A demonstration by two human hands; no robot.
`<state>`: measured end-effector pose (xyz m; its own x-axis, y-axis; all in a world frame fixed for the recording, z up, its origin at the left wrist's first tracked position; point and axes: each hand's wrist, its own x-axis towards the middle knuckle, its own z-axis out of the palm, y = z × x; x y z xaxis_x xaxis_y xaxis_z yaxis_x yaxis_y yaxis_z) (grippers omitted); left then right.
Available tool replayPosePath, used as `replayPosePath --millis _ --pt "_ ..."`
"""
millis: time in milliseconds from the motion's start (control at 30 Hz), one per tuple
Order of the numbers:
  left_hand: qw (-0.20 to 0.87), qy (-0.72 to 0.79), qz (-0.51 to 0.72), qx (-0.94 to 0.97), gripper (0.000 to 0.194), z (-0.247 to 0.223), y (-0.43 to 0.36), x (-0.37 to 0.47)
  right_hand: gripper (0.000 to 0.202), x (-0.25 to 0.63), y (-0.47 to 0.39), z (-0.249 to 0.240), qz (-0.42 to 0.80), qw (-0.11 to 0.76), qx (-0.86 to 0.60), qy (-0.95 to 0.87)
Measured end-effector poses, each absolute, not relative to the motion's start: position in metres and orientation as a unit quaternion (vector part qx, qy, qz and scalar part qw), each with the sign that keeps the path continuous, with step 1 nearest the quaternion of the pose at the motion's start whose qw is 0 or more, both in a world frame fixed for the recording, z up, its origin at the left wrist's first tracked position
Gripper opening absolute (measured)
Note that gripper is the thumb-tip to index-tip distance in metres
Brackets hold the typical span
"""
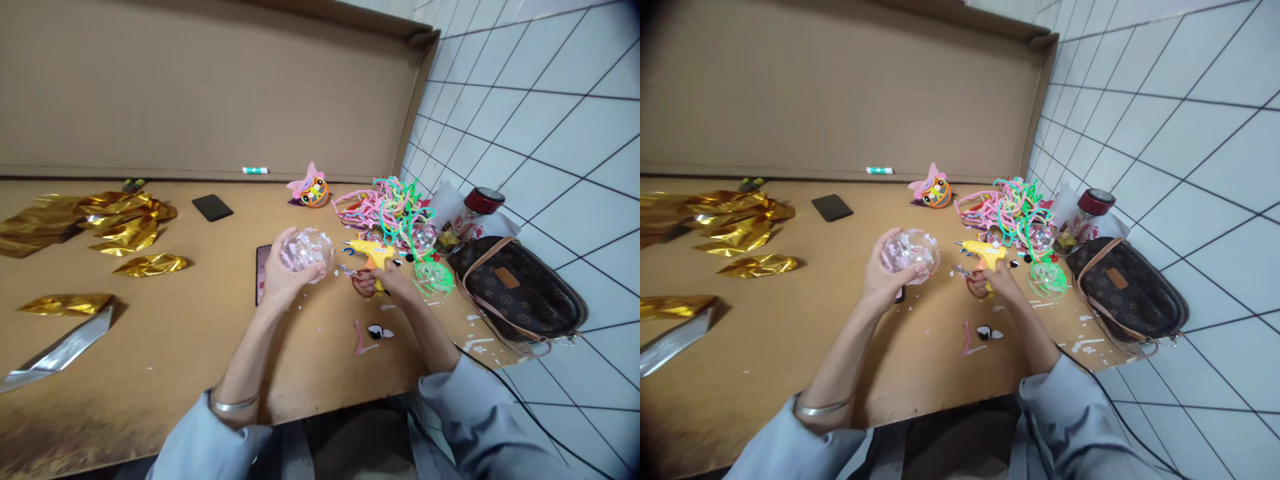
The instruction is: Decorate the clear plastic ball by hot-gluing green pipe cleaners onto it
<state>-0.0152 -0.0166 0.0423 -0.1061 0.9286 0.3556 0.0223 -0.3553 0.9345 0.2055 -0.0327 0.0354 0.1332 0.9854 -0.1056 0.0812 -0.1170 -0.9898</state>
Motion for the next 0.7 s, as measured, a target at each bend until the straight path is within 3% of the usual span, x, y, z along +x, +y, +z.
replayPosePath --millis 167,333,433,533,700 --pt "0.381 0.449 0.596 0.546 0.084 0.049 -0.021 -0.011 0.023 0.208 -0.011 0.043 0.466 0.481 -0.603 -0.433" --pt "0.386 0.453 0.568 0.568 0.083 0.054 -0.028 -0.007 0.019 0.212 -0.014 0.074 0.398 0.545 -0.585 -0.450" --pt "0.360 0.464 0.550 0.594 0.082 0.053 -0.030 -0.005 0.029 0.205 -0.016 0.097 0.252 0.612 -0.544 -0.516" --pt "0.339 0.465 0.537 0.617 0.085 0.050 -0.031 -0.006 0.032 0.197 -0.022 0.103 0.122 0.595 -0.581 -0.541" --pt "0.298 0.472 0.521 0.646 0.091 0.043 -0.029 -0.007 0.029 0.204 -0.034 0.079 0.042 0.492 -0.631 -0.598"
